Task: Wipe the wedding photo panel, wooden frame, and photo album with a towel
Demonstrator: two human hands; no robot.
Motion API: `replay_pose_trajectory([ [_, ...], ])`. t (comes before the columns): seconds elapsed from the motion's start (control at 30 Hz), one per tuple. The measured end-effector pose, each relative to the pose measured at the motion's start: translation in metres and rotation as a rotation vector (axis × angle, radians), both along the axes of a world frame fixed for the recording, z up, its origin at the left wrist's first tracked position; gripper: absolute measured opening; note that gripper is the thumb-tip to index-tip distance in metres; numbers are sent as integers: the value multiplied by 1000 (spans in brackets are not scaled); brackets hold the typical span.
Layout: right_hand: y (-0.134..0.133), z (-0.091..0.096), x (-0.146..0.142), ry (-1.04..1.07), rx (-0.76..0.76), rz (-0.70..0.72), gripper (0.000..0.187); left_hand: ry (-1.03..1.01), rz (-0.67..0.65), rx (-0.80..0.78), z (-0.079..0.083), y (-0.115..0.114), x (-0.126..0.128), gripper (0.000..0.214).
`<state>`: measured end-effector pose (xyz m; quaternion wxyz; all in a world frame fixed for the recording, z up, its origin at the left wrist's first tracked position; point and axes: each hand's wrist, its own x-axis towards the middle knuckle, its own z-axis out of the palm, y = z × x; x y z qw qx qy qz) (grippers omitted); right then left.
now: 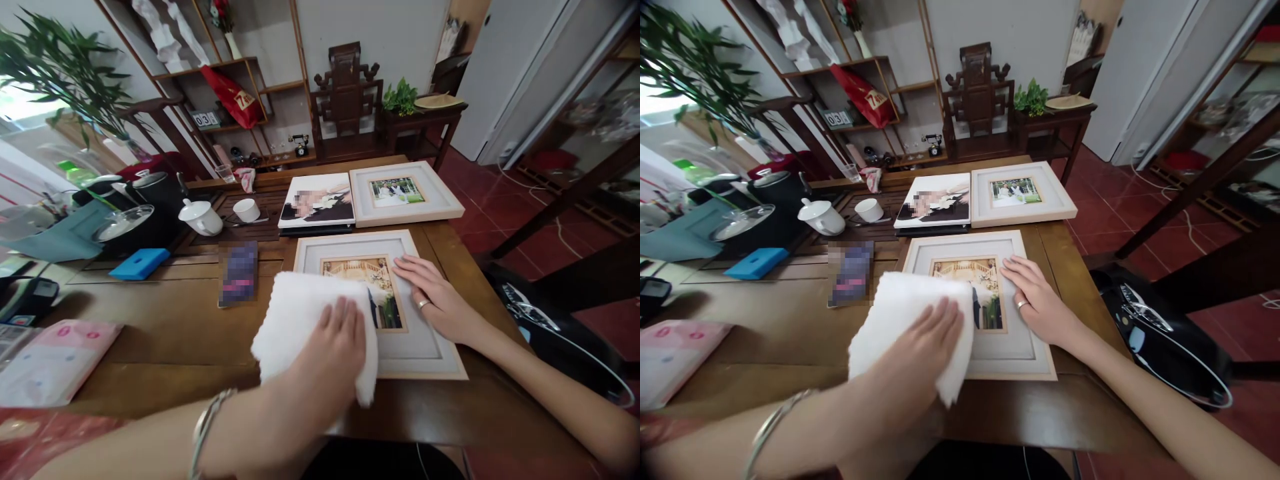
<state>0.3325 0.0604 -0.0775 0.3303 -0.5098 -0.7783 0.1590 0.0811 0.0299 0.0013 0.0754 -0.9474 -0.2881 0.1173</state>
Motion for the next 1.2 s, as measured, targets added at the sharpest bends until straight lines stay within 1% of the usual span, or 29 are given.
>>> replay_pose_trajectory([
  [0.07,0,0,0,2,1,-1,52,-59,-106,25,3,-28,-4,65],
  [0.1,-1,0,0,0,0,0,52,-91,-136,51,3,-37,-5,61],
  [0.13,-1,0,0,-5,-2,1,52,-116,-146,86,1,-41,-4,58],
  [0.2,0,0,0,-11,-5,3,52,-146,-109,191,-7,-39,1,52],
  [0.3,0,0,0,-7,0,4,52,-124,25,347,-24,-15,13,49],
  [0.4,0,0,0,0,19,15,53,-81,147,426,-34,23,26,49],
  [0.47,0,0,0,2,33,21,54,-91,179,437,-34,51,34,47],
  [0.53,0,-1,0,4,39,24,54,-129,201,420,-30,78,41,47],
  [0.6,0,-1,0,3,39,29,53,-173,218,403,-26,101,49,47],
  [0.67,0,-1,0,3,31,32,53,-200,215,371,-25,114,57,49],
  [0.73,1,-1,0,8,25,29,53,-196,206,309,-26,118,64,50],
  [0.8,1,-1,0,14,25,27,54,-174,206,248,-28,110,66,52],
  [0.87,1,-1,0,9,25,27,55,-135,187,209,-26,92,65,53],
  [0.93,1,0,0,-4,17,23,55,-80,137,170,-20,64,61,54],
  [1.03,0,1,0,-17,5,12,53,-24,2,132,-8,14,53,52],
  [1.1,0,1,-1,-24,0,10,52,-41,-64,173,-2,-16,50,49],
  [1.17,0,1,0,-27,-4,11,51,-54,-55,215,-1,-32,52,46],
  [1.2,0,1,0,-27,-4,10,51,-50,-21,226,-2,-35,55,45],
])
